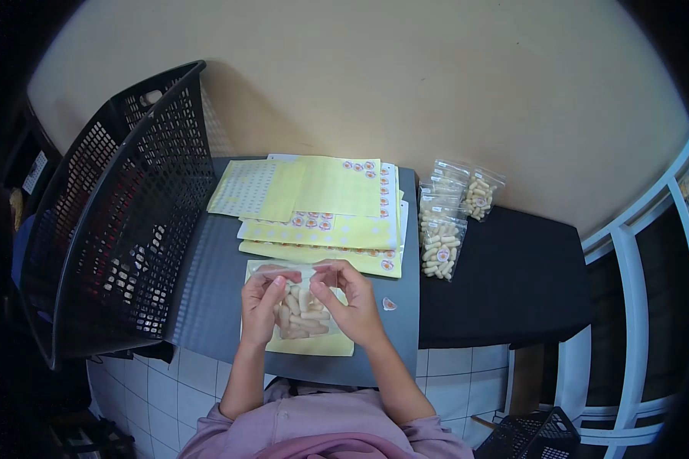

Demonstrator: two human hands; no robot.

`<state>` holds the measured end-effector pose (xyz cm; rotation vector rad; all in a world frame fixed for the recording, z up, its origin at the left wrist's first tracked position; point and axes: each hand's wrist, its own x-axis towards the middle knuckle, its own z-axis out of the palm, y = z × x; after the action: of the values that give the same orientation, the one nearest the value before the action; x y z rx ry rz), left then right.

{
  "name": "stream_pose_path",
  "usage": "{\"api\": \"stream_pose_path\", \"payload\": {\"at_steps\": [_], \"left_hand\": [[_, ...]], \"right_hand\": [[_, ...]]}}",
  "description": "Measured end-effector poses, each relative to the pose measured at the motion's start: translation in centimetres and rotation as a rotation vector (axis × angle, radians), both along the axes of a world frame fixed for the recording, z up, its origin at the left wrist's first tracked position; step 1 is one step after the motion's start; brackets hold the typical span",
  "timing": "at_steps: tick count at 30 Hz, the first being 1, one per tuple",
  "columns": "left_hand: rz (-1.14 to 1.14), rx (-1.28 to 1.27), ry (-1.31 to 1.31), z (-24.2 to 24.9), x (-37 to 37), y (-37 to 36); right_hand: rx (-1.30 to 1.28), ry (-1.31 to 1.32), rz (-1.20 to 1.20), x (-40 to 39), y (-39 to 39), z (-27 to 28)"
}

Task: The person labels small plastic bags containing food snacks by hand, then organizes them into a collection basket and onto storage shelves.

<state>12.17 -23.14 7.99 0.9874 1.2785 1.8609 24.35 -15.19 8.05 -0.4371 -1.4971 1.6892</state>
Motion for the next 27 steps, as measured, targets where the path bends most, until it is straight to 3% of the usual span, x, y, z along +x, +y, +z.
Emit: {"api": "stream_pose_path", "payload": {"at_steps": [7,9,13,16,18,27], "left_hand": [[-0.091,-0.023,-0.049,0.3,0.9,-0.3],[-0.091,0.107,-0.044,0.5,1.0,-0.1],[-0.019,0.102,-0.094,1.0,1.0,-0.2],[-0.033,0.11,-0.043,0.9,0.8,-0.3],[0.077,0.101,-0.005,1.6,1.3,-0.2],[0.057,0.163,0.16,1.5,0.6,-0.7]], "right_hand": [[0.006,0.038,-0.048,-0.1,-0.3,0.9],[0.025,0.023,-0.052,0.1,-0.4,1.0],[0.03,0.042,-0.084,-0.4,-1.0,1.3],[0.035,0.077,-0.084,-0.6,-1.3,1.1],[0.095,0.064,-0.114,-0.7,-1.3,1.1],[0.247,-0.018,-0.171,-0.8,-1.6,1.3]]}}
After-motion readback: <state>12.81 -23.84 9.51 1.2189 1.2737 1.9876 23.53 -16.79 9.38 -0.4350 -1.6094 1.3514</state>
